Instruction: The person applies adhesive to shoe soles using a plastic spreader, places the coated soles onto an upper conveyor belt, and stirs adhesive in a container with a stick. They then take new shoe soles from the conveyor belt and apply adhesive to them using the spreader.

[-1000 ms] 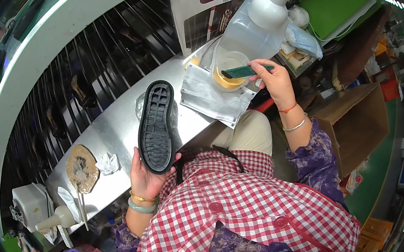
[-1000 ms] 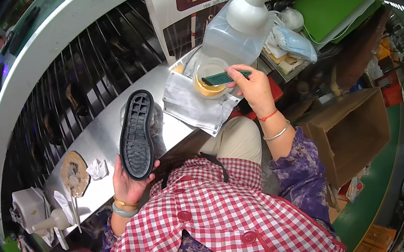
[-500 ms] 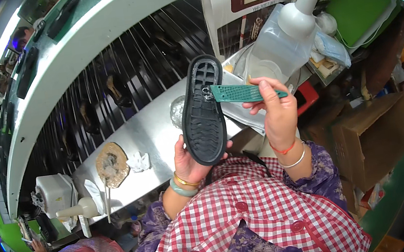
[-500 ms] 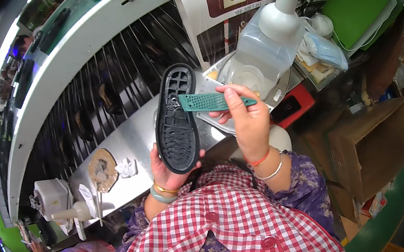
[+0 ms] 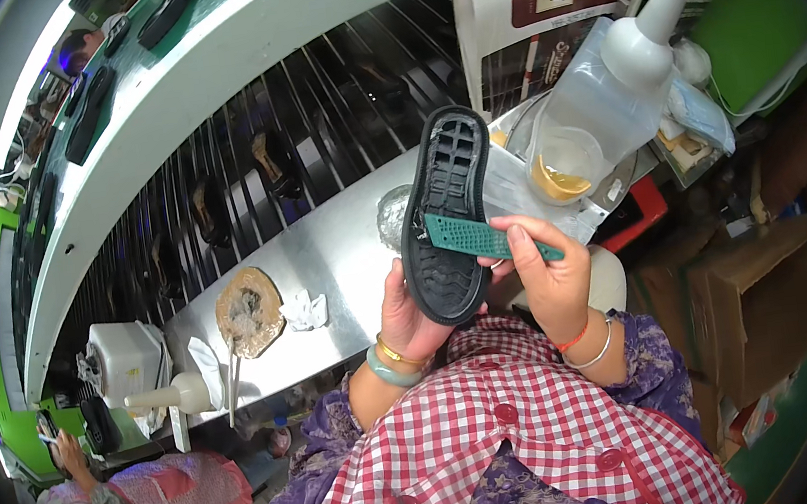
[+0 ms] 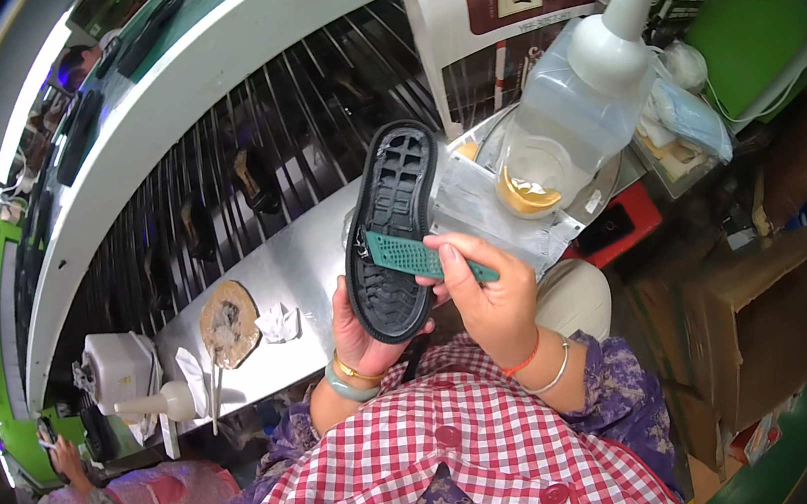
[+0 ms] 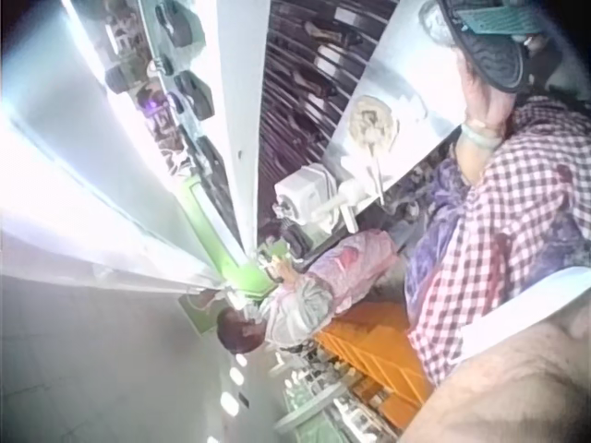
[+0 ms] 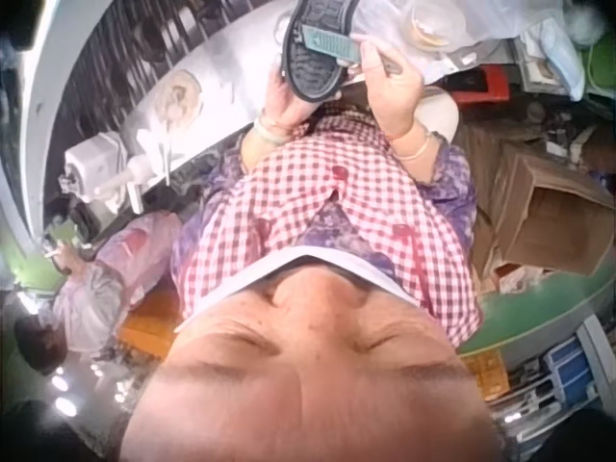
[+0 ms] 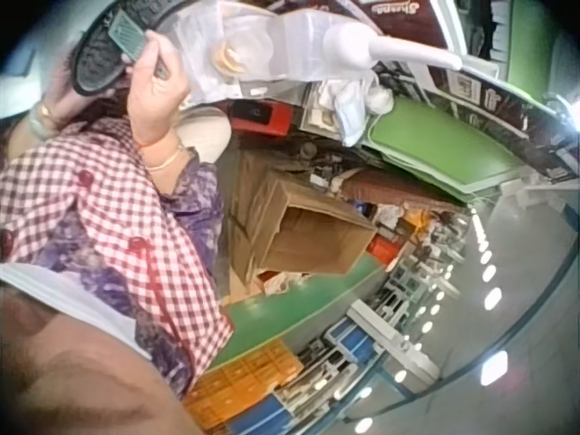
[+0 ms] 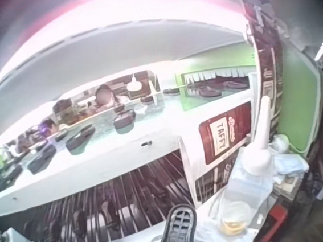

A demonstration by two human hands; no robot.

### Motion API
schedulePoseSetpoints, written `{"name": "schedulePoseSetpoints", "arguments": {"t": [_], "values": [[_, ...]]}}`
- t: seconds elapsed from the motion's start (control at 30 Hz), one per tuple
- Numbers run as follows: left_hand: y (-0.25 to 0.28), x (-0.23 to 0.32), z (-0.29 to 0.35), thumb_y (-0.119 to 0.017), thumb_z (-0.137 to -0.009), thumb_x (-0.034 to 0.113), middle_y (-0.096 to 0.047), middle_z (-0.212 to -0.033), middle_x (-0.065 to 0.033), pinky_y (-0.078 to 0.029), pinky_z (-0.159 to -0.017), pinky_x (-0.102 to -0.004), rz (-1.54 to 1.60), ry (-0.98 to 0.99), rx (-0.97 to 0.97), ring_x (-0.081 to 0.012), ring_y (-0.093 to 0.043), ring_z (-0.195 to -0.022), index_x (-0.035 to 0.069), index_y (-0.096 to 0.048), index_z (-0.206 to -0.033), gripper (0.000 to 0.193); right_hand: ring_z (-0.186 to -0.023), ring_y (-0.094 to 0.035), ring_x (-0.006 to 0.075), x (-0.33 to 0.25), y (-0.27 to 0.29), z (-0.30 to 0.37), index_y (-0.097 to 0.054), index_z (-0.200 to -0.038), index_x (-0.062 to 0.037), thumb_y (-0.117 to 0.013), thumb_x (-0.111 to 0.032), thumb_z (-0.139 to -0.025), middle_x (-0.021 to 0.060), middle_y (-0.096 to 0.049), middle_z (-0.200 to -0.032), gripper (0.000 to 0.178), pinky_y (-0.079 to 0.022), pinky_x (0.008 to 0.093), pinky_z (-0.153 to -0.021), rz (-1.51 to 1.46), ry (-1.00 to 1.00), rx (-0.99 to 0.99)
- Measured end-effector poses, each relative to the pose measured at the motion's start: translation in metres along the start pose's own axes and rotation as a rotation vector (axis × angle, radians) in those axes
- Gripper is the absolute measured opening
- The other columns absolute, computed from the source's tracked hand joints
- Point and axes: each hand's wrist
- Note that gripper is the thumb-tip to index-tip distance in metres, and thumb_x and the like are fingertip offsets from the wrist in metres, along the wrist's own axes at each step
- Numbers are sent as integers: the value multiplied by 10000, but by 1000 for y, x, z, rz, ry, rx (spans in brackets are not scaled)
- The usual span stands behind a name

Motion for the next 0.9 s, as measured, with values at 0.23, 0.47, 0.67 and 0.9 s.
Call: {"name": "schedulePoseSetpoints", "arguments": {"t": [0.23, 0.47, 0.67, 0.9], "values": [[-4, 6, 1, -316, -921, 603, -538, -1214, -164, -530, -670, -398, 19, -53, 84, -297, -596, -973, 72, -434, -1308, 667, -746, -664, 135, -2, -6, 15, -626, -1043, 42, -514, -98, -945, 97, -654, -885, 204, -522, 205, -607, -8, -15, -135], [6, 21, 13, -247, -920, 616, -588, -1140, -144, -515, -575, -360, 5, 82, 114, -276, -617, -875, 79, -452, -1294, 685, -750, -657, 127, -15, -1, 1, -624, -1053, 28, -510, -134, -953, 84, -648, -902, 222, -495, 188, -579, 14, -227, -386], [5, 21, 15, -209, -915, 623, -609, -1031, -161, -453, -467, -315, 20, 192, 63, -306, -598, -684, 99, -471, -1271, 686, -685, -658, 125, -26, -6, -30, -625, -1038, 37, -540, -132, -935, 93, -655, -870, 215, -477, 177, -524, -2, -491, -579], [27, 19, 10, -245, -904, 603, -567, -1083, -231, -507, -518, -374, 300, 376, -304, -309, -595, -769, 52, -444, -1287, 700, -605, -632, 102, -31, -18, -41, -648, -993, 40, -594, -159, -899, 103, -672, -790, 227, -458, 170, -482, 110, -581, -676]]}}
Point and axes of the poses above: each hand's wrist, its own z-axis away from the middle knuckle, its own y-axis out of the back of the hand, x = y × z
